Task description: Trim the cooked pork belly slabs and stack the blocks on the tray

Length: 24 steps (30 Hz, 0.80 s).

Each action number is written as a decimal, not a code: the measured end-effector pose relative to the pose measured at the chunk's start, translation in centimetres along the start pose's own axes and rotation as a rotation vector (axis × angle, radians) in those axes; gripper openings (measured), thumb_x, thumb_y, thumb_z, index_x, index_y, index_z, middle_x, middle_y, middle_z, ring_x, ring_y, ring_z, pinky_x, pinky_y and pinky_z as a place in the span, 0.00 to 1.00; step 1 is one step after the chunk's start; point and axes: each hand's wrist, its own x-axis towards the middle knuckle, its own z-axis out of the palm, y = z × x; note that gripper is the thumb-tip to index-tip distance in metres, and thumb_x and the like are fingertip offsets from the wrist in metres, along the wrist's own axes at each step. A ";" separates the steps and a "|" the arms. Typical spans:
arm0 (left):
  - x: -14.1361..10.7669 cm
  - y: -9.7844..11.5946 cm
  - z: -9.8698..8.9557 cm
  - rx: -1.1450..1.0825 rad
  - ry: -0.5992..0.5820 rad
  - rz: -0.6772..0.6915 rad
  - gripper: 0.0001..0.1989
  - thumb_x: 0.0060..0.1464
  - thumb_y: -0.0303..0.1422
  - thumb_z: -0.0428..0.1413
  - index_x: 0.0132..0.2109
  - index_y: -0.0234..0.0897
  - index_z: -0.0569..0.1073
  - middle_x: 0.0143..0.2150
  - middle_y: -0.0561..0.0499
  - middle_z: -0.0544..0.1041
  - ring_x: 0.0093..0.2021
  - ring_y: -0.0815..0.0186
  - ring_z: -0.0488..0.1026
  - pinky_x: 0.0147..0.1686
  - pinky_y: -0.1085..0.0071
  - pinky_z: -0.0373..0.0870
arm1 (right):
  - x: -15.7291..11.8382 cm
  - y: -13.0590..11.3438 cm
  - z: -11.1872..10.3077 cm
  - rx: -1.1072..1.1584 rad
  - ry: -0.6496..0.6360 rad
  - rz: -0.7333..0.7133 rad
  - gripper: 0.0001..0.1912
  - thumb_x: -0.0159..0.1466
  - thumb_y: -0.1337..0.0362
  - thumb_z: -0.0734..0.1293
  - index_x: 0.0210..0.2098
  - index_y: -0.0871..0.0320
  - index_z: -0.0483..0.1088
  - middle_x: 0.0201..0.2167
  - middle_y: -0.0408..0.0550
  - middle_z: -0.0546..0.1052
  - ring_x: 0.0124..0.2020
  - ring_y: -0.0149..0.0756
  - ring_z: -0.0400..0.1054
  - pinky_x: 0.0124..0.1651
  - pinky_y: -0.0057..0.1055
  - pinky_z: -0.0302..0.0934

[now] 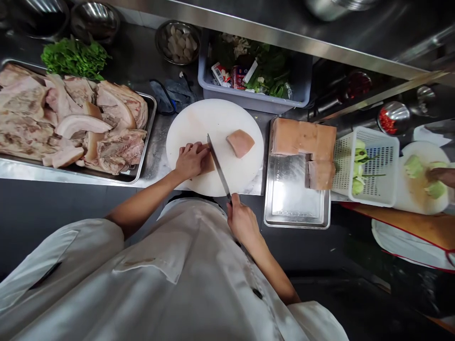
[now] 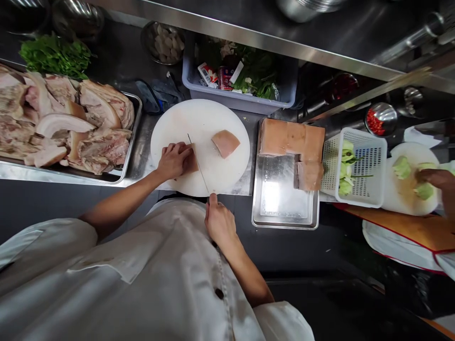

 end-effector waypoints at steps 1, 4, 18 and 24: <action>0.1 0.0 0.0 0.005 -0.004 0.002 0.23 0.68 0.37 0.47 0.64 0.44 0.75 0.68 0.38 0.67 0.61 0.41 0.61 0.55 0.45 0.59 | 0.8 -0.2 -0.3 0.003 0.004 -0.008 0.13 0.78 0.64 0.54 0.59 0.59 0.60 0.38 0.54 0.81 0.36 0.44 0.78 0.34 0.31 0.55; 0.2 -0.1 0.1 -0.004 -0.002 -0.004 0.23 0.68 0.36 0.47 0.65 0.45 0.74 0.68 0.39 0.67 0.62 0.40 0.61 0.55 0.44 0.60 | 3.0 -0.8 -0.8 0.023 0.055 -0.044 0.13 0.78 0.63 0.54 0.59 0.60 0.59 0.37 0.55 0.81 0.38 0.46 0.78 0.35 0.31 0.55; 0.2 -0.1 0.4 -0.097 -0.023 -0.061 0.24 0.65 0.35 0.50 0.66 0.50 0.74 0.68 0.40 0.65 0.62 0.38 0.59 0.56 0.41 0.59 | 7.2 -1.6 -2.3 0.089 0.105 -0.125 0.14 0.77 0.65 0.54 0.60 0.60 0.58 0.37 0.56 0.80 0.39 0.48 0.76 0.36 0.33 0.57; 0.1 0.0 0.5 -0.048 -0.033 -0.038 0.25 0.62 0.32 0.51 0.64 0.48 0.75 0.70 0.40 0.64 0.62 0.38 0.59 0.55 0.40 0.60 | 3.1 1.8 0.3 0.068 -0.043 -0.077 0.11 0.78 0.63 0.55 0.56 0.60 0.61 0.34 0.54 0.80 0.35 0.47 0.76 0.34 0.32 0.54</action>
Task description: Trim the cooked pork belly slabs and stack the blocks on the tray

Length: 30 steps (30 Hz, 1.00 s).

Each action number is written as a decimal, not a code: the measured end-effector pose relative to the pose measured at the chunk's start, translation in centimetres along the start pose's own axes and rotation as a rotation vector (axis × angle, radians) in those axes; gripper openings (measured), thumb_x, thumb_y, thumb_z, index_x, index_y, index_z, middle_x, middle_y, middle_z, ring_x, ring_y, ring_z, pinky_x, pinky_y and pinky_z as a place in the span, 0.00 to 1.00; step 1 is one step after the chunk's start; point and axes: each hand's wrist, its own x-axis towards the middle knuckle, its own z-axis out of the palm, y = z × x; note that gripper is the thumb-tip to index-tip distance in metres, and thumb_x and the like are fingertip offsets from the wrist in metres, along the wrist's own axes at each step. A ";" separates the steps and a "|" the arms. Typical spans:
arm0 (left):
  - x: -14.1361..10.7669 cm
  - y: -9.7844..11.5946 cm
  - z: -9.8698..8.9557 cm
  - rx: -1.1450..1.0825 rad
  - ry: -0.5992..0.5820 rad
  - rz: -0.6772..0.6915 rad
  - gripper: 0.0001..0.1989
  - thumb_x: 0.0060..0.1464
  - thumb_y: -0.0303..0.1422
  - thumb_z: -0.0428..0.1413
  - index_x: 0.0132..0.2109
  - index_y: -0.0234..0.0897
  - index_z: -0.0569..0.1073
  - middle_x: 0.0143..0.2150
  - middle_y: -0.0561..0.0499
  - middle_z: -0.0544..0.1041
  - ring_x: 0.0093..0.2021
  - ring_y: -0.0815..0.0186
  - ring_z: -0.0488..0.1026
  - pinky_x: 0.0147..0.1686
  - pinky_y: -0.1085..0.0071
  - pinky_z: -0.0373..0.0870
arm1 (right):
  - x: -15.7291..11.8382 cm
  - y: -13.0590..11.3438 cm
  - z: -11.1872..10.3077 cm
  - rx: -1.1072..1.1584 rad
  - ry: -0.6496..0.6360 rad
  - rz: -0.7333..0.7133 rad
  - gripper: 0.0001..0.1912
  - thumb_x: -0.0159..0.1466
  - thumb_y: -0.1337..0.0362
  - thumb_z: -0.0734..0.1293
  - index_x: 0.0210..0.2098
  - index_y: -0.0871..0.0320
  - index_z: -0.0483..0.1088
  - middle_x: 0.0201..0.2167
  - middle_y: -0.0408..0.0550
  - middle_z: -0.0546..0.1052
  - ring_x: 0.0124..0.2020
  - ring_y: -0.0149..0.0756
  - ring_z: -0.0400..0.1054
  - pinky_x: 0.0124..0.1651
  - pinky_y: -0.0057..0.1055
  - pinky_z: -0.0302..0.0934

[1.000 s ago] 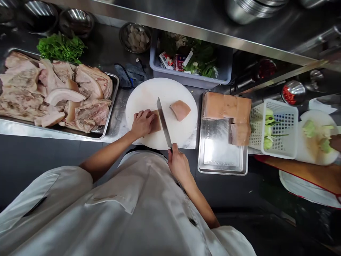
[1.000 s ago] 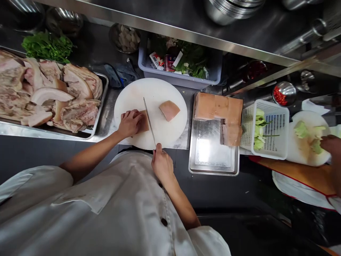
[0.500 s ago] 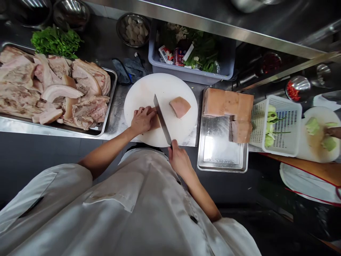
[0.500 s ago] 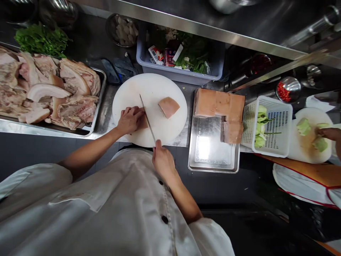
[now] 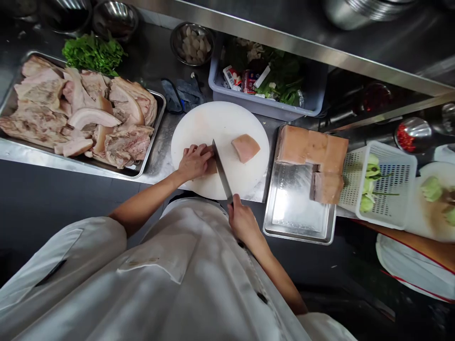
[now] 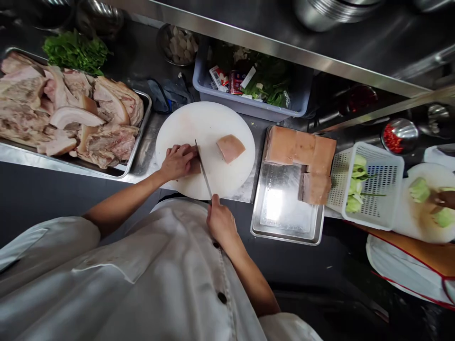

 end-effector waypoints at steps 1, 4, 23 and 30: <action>0.0 0.1 0.0 0.000 0.000 0.008 0.24 0.62 0.32 0.51 0.64 0.47 0.75 0.70 0.40 0.64 0.62 0.38 0.59 0.55 0.40 0.60 | 0.9 -0.2 0.0 0.001 0.018 -0.008 0.12 0.77 0.64 0.55 0.57 0.60 0.61 0.35 0.55 0.80 0.36 0.48 0.77 0.34 0.33 0.55; 0.0 0.2 -0.1 -0.021 -0.007 0.008 0.23 0.64 0.32 0.50 0.63 0.48 0.75 0.70 0.41 0.65 0.62 0.39 0.61 0.55 0.40 0.61 | 6.7 -2.3 -0.9 0.025 0.131 -0.068 0.15 0.77 0.65 0.54 0.60 0.63 0.59 0.40 0.59 0.81 0.41 0.50 0.77 0.39 0.35 0.60; 5.8 -3.0 -3.7 -0.746 -0.469 -0.333 0.24 0.23 0.34 0.75 0.34 0.37 0.79 0.31 0.46 0.82 0.36 0.51 0.81 0.34 0.66 0.73 | 4.2 7.2 10.5 0.210 0.592 0.140 0.17 0.73 0.61 0.54 0.49 0.62 0.69 0.36 0.59 0.79 0.37 0.45 0.76 0.38 0.31 0.64; 6.4 -2.4 -6.2 -1.082 -0.839 -0.314 0.32 0.23 0.31 0.75 0.44 0.39 0.83 0.44 0.43 0.86 0.43 0.51 0.84 0.39 0.65 0.80 | 1.0 6.8 9.7 0.456 0.630 0.321 0.20 0.75 0.55 0.53 0.52 0.60 0.68 0.27 0.47 0.74 0.28 0.40 0.69 0.36 0.30 0.61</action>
